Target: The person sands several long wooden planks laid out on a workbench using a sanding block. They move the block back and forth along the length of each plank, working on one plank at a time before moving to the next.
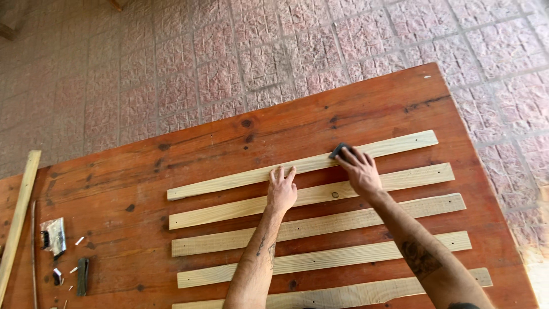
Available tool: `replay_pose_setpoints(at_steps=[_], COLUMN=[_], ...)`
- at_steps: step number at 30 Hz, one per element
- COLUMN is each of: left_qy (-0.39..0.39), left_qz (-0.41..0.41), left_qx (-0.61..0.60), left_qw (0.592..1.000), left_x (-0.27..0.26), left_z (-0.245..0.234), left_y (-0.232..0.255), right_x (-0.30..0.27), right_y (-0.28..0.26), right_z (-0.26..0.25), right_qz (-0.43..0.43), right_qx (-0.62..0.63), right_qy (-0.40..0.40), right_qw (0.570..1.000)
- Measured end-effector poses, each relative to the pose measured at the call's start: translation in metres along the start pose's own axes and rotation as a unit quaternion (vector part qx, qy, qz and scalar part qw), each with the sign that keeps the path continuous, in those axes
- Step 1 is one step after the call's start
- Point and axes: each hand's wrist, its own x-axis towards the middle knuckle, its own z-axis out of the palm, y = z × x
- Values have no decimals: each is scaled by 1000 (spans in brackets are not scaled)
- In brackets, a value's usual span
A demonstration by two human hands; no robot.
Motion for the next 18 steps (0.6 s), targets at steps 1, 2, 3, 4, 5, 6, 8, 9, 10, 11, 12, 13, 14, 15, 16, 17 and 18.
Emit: replay_pose_setpoints(at_steps=[1, 2, 3, 4, 5, 6, 8, 9, 10, 11, 12, 13, 14, 15, 16, 17, 18], left_qy=[0, 3, 6, 6, -2, -10, -11, -14, -15, -21, -27, -28, -33, -38, -38, -43, -48], left_qz=[3, 5, 7, 8, 1, -6, -5, -3, -3, -2, -2, -2, -4, -6, -5, -9, -14], left_qx=[-3, 1, 4, 4, 0, -2, 2, 6, 6, 8, 11, 11, 16, 20, 19, 15, 9], left_qw=[1000, 1000, 1000, 1000, 1000, 1000, 1000, 1000, 1000, 1000, 1000, 1000, 999, 999, 999, 999, 999], left_x=[2, 2, 2, 2, 3, 4, 4, 4, 4, 3, 2, 2, 3, 4, 4, 4, 2], left_z=[3, 5, 7, 8, 9, 9, 9, 10, 8, 7, 5, 4, 3, 1, -1, -3, -5], left_y=[0, -2, -4, -4, -4, -5, -6, -7, -6, -6, -6, -5, -4, -3, -2, -1, 0], right_x=[-8, -16, -24, -32, -39, -45, -49, -52, -45, -38, -31, -25, -18, -11, -10, -10, -10], right_y=[4, 5, 7, 14, 22, 28, 51, 63, 66, 70, 73, 67, 62, 56, 48, 39, 30], right_z=[1, 2, 3, -5, -13, -21, -12, -8, -6, -3, -1, 2, 5, 9, 3, -3, -8], right_qz=[2, -13, -28, -27, -20, -13, -1, 11, 12, 35, 58, 59, 65, 71, 72, 55, 37], right_qx=[-3, 2, 8, 7, 5, 3, -13, -29, -28, -14, 1, 2, -1, -5, -5, 9, 24], right_qy=[0, -13, -26, -26, -12, 3, 15, 27, 26, 24, 22, 22, 27, 33, 33, 24, 13], right_qw=[1000, 1000, 999, 999, 1000, 1000, 1000, 999, 999, 999, 998, 998, 998, 997, 997, 998, 999])
